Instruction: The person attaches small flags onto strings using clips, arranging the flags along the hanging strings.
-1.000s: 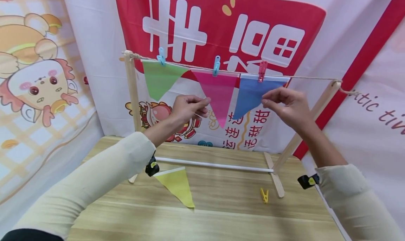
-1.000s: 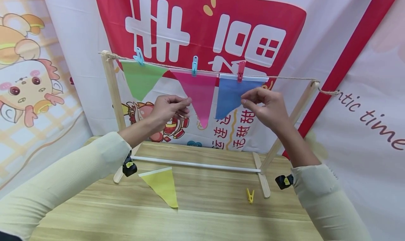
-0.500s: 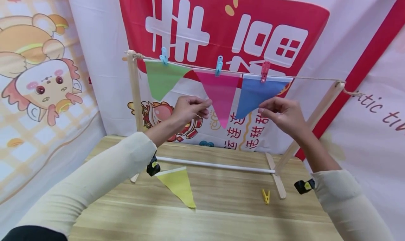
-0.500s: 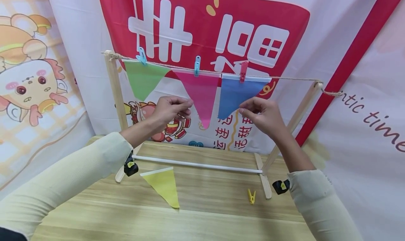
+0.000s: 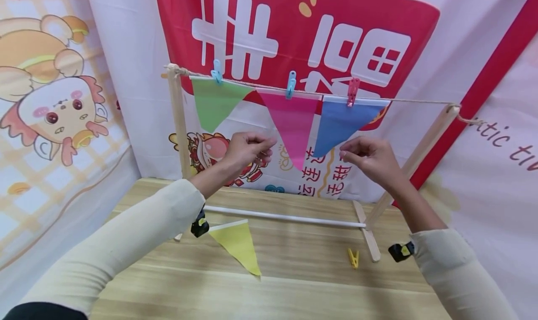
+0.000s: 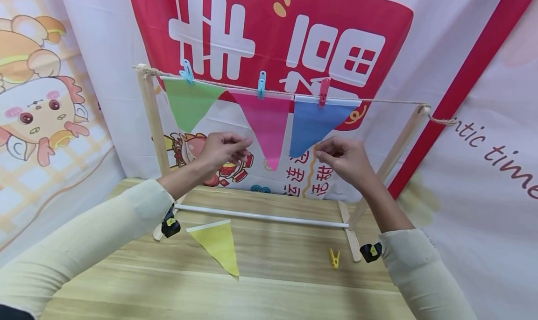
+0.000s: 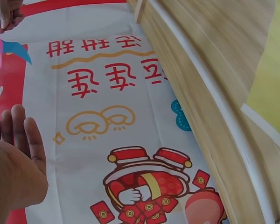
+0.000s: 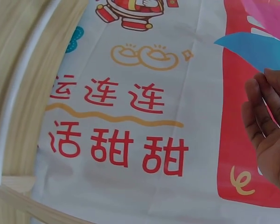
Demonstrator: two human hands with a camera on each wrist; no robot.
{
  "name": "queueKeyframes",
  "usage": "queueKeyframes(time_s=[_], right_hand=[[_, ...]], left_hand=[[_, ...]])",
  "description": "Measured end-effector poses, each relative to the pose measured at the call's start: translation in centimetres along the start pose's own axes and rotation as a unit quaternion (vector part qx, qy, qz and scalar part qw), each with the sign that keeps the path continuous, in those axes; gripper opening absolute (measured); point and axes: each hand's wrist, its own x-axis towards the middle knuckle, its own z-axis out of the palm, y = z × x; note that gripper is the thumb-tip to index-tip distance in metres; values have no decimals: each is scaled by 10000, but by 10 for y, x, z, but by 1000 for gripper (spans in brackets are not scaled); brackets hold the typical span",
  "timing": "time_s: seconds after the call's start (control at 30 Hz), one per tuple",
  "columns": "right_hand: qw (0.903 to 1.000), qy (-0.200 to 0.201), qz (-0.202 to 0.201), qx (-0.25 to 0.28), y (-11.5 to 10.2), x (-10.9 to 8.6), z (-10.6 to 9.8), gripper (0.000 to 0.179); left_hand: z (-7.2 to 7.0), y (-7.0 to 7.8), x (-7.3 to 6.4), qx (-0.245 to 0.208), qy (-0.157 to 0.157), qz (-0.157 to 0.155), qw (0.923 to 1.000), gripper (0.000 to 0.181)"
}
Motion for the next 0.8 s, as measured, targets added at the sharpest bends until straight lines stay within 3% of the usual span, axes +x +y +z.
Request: queueKeyframes(time_s=[0.2,0.4,0.6,0.8], right_hand=[[10000,-71,-33,-20,4,-4,4,21],[9998,-172,104,-52,8,-9,6,20],[9997,-169,146,-68,12,-10,9,21],[9992,-333,197,-38,14,-14,10,17]], left_hand=[[-3,-7,-1,-9,-44,66,10000,30],[-8,-13,-3,0,0,-26,10000,30],[-12,-18,-5,249,9,-168,9995,40],[-14,-21,-8,224,-46,-280,9993,32]])
